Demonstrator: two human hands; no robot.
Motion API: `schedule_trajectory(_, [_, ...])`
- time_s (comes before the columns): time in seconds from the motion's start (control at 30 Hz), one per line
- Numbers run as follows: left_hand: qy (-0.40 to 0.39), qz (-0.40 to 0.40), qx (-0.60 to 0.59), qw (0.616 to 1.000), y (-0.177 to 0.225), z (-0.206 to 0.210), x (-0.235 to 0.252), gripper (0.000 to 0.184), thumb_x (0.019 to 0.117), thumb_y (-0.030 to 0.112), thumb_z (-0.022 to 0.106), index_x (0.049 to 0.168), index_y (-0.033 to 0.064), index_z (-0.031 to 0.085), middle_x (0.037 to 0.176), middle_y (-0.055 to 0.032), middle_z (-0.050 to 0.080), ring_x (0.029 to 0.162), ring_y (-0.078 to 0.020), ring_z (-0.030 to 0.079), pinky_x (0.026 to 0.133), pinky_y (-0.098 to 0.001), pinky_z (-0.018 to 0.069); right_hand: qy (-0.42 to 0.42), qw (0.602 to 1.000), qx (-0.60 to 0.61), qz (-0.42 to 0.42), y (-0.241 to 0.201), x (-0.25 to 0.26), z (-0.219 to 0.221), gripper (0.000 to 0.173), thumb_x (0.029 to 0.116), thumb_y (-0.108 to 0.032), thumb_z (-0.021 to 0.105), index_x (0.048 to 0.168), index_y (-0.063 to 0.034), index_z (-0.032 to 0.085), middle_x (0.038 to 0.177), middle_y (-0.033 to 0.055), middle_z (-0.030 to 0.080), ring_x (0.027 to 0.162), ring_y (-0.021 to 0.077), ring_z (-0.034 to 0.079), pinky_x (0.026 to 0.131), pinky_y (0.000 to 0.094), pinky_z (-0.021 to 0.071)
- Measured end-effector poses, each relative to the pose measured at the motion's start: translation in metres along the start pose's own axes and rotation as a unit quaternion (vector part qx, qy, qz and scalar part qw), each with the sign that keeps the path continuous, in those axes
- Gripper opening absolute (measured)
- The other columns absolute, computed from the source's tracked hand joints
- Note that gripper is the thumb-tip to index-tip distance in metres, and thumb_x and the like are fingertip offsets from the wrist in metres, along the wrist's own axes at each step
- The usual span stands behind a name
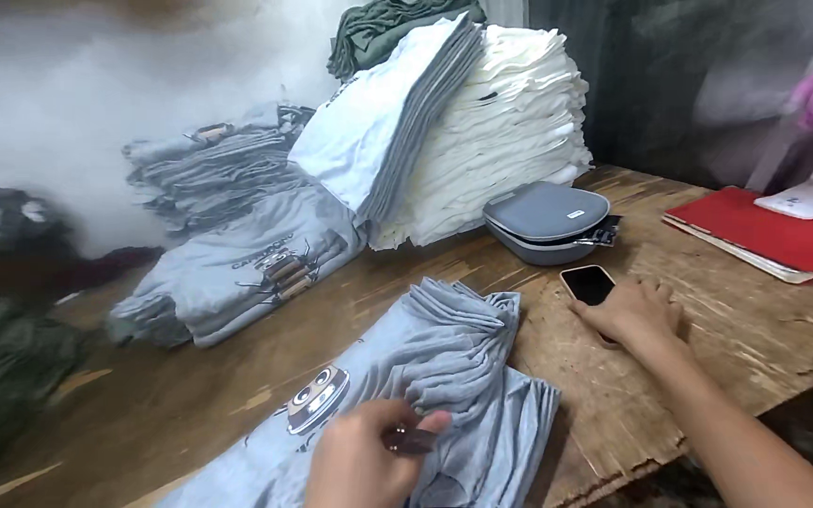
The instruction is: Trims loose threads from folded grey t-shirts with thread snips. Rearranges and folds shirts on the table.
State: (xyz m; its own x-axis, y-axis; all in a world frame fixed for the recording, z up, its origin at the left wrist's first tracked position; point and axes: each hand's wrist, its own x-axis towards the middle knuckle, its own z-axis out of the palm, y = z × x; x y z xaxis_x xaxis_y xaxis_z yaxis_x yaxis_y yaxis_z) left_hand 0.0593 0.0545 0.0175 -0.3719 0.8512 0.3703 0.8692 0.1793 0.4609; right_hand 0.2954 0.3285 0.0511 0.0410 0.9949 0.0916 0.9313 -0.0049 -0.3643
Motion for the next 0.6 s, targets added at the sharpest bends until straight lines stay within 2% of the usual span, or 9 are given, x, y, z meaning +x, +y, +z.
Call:
schedule_trajectory(0.1, [-0.049,-0.007,0.033,0.998,0.011,0.002,0.001,0.042,0.0787,0.054,0.081,0.089,0.0127,0.077,0.077,-0.0044,0.073,0.07,-0.0237,0.071,0.064,-0.0528,0.0575,0.02,1.0,0.014,0.015,-0.001,0.002,0.004,0.105,0.0713,-0.066,0.084,0.139,0.009,0.053,0.146,0.0345,0.047,0.138,0.0506,0.044,0.108,0.0671,0.0372])
schedule_trajectory(0.17, [-0.03,-0.013,0.03,0.999,0.006,0.005,0.008,0.023,0.0779,0.033,0.081,0.089,0.0138,0.077,0.077,-0.0023,0.073,0.069,-0.0209,0.071,0.062,-0.0502,0.058,0.017,0.999,0.025,0.016,-0.001,0.003,0.003,0.101,0.0697,-0.065,0.086,0.134,0.0075,0.058,0.145,0.0346,0.049,0.137,0.051,0.045,0.108,0.0688,0.0358])
schedule_trajectory(0.2, [-0.015,-0.019,0.017,1.0,0.0,0.005,0.012,0.018,0.0783,0.03,0.079,0.088,0.0152,0.077,0.074,0.0004,0.071,0.065,-0.0168,0.068,0.06,-0.0457,0.0571,0.014,0.999,0.029,0.016,-0.001,0.003,0.002,0.097,0.0692,-0.063,0.087,0.131,0.0074,0.061,0.143,0.0349,0.05,0.137,0.0512,0.045,0.108,0.0694,0.0359])
schedule_trajectory(0.27, [-0.014,-0.049,-0.02,0.999,-0.009,0.002,0.02,0.018,0.0805,0.035,0.076,0.086,0.0178,0.076,0.069,0.0059,0.067,0.061,-0.0084,0.062,0.057,-0.0358,0.0524,0.016,0.999,0.037,0.012,0.0,0.003,0.002,0.092,0.069,-0.061,0.089,0.125,0.0075,0.064,0.139,0.0345,0.052,0.135,0.0506,0.046,0.108,0.0696,0.0338])
schedule_trajectory(0.33, [-0.008,-0.048,-0.041,0.998,-0.013,0.004,0.023,0.02,0.0792,0.038,0.075,0.083,0.0187,0.075,0.067,0.0085,0.064,0.057,-0.0046,0.058,0.054,-0.0313,0.049,0.024,0.999,0.039,0.011,0.001,0.003,0.0,0.089,0.0677,-0.062,0.089,0.122,0.0057,0.066,0.136,0.0329,0.055,0.133,0.0496,0.049,0.106,0.0689,0.0372])
schedule_trajectory(0.4, [-0.005,-0.033,-0.05,0.998,-0.015,0.006,0.022,0.02,0.0792,0.039,0.076,0.084,0.019,0.075,0.068,0.009,0.065,0.057,-0.0028,0.058,0.054,-0.0285,0.0494,0.021,0.998,0.052,0.014,0.0,0.0,-0.002,0.086,0.0688,-0.059,0.09,0.122,0.0048,0.066,0.137,0.0324,0.055,0.133,0.05,0.049,0.106,0.0693,0.0374])
schedule_trajectory(0.5, [-0.021,-0.025,-0.061,0.998,-0.017,0.004,0.02,0.022,0.0802,0.038,0.077,0.088,0.0177,0.076,0.072,0.0072,0.068,0.061,-0.0036,0.062,0.058,-0.0284,0.0526,0.035,0.997,0.067,0.006,0.002,-0.005,-0.003,0.085,0.0753,-0.052,0.088,0.132,0.005,0.062,0.145,0.0353,0.048,0.141,0.0532,0.039,0.11,0.073,0.0289])
schedule_trajectory(0.57, [-0.025,-0.028,-0.072,0.997,-0.018,0.004,0.02,0.022,0.0801,0.038,0.078,0.088,0.0174,0.075,0.072,0.0072,0.067,0.061,-0.0038,0.06,0.058,-0.0283,0.0517,0.067,0.995,0.074,-0.027,0.004,-0.013,-0.001,0.087,0.0796,-0.048,0.086,0.14,0.007,0.054,0.147,0.0391,0.042,0.141,0.0576,0.036,0.108,0.0757,0.0306])
schedule_trajectory(0.6, [-0.03,-0.036,-0.083,0.995,-0.017,0.003,0.02,0.023,0.0804,0.038,0.078,0.087,0.0164,0.075,0.071,0.0065,0.066,0.061,-0.0048,0.059,0.058,-0.0293,0.0509,0.097,0.988,0.101,-0.069,0.004,-0.026,-0.001,0.081,0.0824,-0.042,0.085,0.138,0.0076,0.056,0.143,0.041,0.044,0.137,0.0609,0.039,0.105,0.0784,0.0314])
